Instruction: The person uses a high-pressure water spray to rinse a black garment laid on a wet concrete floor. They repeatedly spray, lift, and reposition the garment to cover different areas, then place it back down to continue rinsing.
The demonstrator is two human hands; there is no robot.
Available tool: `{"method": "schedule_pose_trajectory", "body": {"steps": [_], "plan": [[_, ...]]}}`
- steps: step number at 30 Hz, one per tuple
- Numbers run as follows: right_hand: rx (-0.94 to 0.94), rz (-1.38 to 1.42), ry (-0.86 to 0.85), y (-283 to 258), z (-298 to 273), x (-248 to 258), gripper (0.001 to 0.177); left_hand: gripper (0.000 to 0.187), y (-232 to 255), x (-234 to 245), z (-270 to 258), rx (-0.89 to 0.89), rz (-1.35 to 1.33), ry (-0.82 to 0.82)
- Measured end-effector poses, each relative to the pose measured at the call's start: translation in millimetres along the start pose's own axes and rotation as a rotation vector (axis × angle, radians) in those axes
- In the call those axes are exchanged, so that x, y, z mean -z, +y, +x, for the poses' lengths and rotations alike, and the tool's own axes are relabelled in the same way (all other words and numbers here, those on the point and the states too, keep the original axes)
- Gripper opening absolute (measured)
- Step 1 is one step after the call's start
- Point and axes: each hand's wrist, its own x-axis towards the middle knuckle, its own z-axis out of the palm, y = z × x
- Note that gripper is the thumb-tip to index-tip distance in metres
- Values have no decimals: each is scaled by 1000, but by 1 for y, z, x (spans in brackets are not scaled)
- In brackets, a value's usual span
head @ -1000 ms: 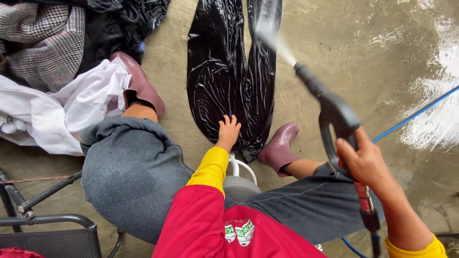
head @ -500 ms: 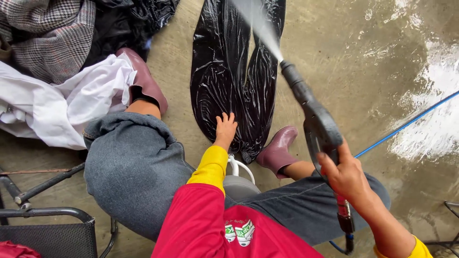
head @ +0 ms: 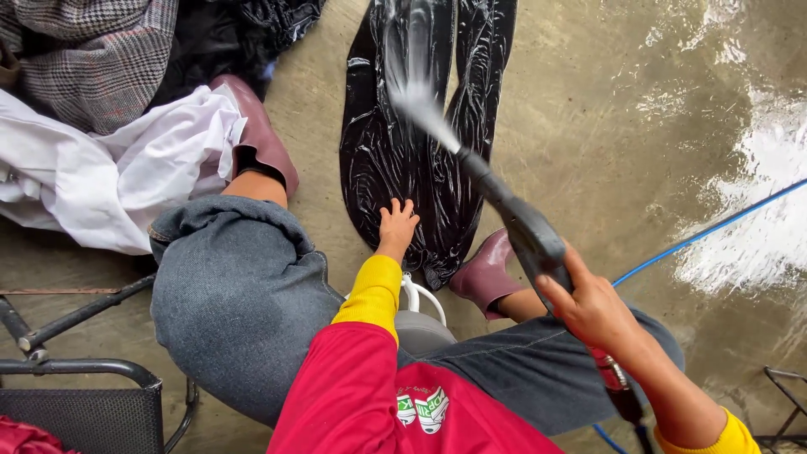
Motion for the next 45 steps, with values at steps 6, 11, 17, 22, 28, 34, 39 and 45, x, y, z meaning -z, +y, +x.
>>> {"method": "schedule_pose_trajectory", "body": {"steps": [6,11,17,22,28,34,39,45], "plan": [[22,-40,24,17,15,7,50,37,1,-3,2,11,-4,-18],[-32,5,39,7,14,13,38,40,1,1,1,12,-31,-27],[-8,-25,76,7,18,27,41,42,1,-2,4,22,-37,-28],[-96,79,140,-10,20,44,28,64,-4,28,-11,1,17,-138],[-69,17,150,12,51,57,38,66,-4,30,-12,-2,24,-157],[6,168,253,9,50,59,28,46,0,-10,10,-62,160,32],[-140,42,36,-1,41,58,30,45,8,-16,11,-202,174,222],[-115,96,141,16,46,56,23,76,10,18,7,-299,310,57]]}}
